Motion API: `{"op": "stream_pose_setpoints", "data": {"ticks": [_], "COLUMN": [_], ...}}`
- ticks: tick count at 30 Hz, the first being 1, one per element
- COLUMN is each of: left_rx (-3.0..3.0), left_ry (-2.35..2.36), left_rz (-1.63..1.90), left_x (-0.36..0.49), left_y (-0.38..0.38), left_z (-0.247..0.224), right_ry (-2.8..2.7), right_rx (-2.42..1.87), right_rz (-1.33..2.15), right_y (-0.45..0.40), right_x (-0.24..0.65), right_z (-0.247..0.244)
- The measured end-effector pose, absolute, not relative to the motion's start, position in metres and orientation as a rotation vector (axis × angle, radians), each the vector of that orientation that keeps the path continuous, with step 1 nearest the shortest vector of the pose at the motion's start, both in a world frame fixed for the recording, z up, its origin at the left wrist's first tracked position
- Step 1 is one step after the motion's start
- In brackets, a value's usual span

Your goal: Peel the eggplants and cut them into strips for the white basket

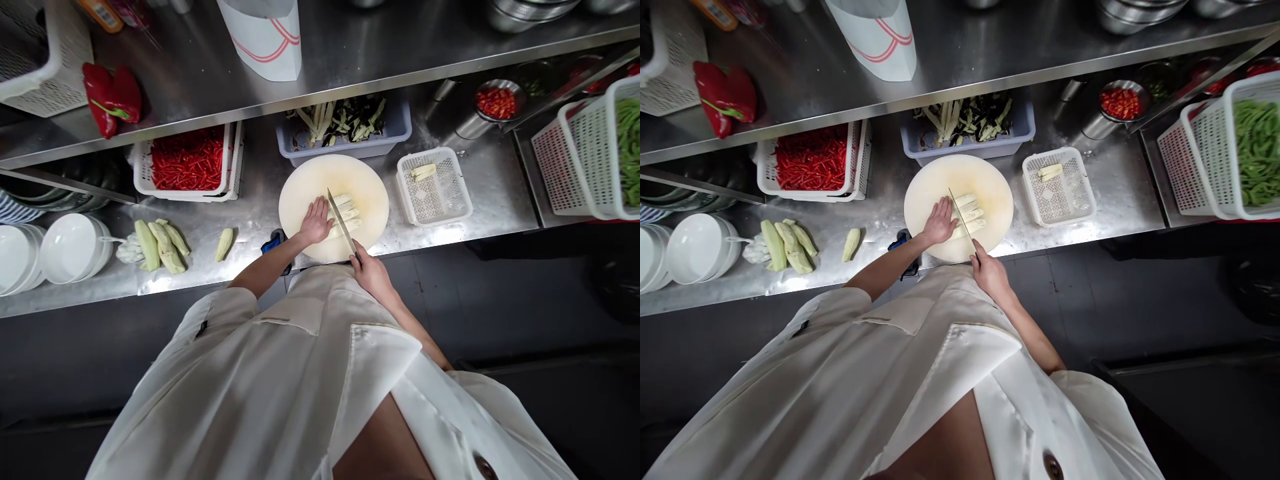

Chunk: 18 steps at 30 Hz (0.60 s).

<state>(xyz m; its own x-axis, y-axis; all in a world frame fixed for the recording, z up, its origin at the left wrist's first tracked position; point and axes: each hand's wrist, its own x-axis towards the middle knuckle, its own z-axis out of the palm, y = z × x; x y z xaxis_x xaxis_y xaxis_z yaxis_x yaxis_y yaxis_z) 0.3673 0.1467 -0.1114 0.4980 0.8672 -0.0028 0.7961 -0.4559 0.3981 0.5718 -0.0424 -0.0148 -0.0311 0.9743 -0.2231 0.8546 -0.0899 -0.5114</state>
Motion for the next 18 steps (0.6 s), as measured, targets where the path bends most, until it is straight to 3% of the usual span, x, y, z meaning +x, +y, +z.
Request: {"op": "stream_pose_setpoints", "data": {"ticks": [10, 18], "left_rx": [2.35, 2.022], "left_ry": [1.442, 1.898], "left_rz": [0.316, 0.665], "left_x": [0.362, 0.281], "left_y": [0.147, 0.168], "left_z": [-0.109, -0.103], "right_ry": [-1.959, -1.998], "right_rx": [-2.076, -2.106], "right_rz": [0.816, 0.872], "right_y": [-0.037, -0.029], "right_x": [0.567, 0.566], "right_z": [-0.005, 0.011]}}
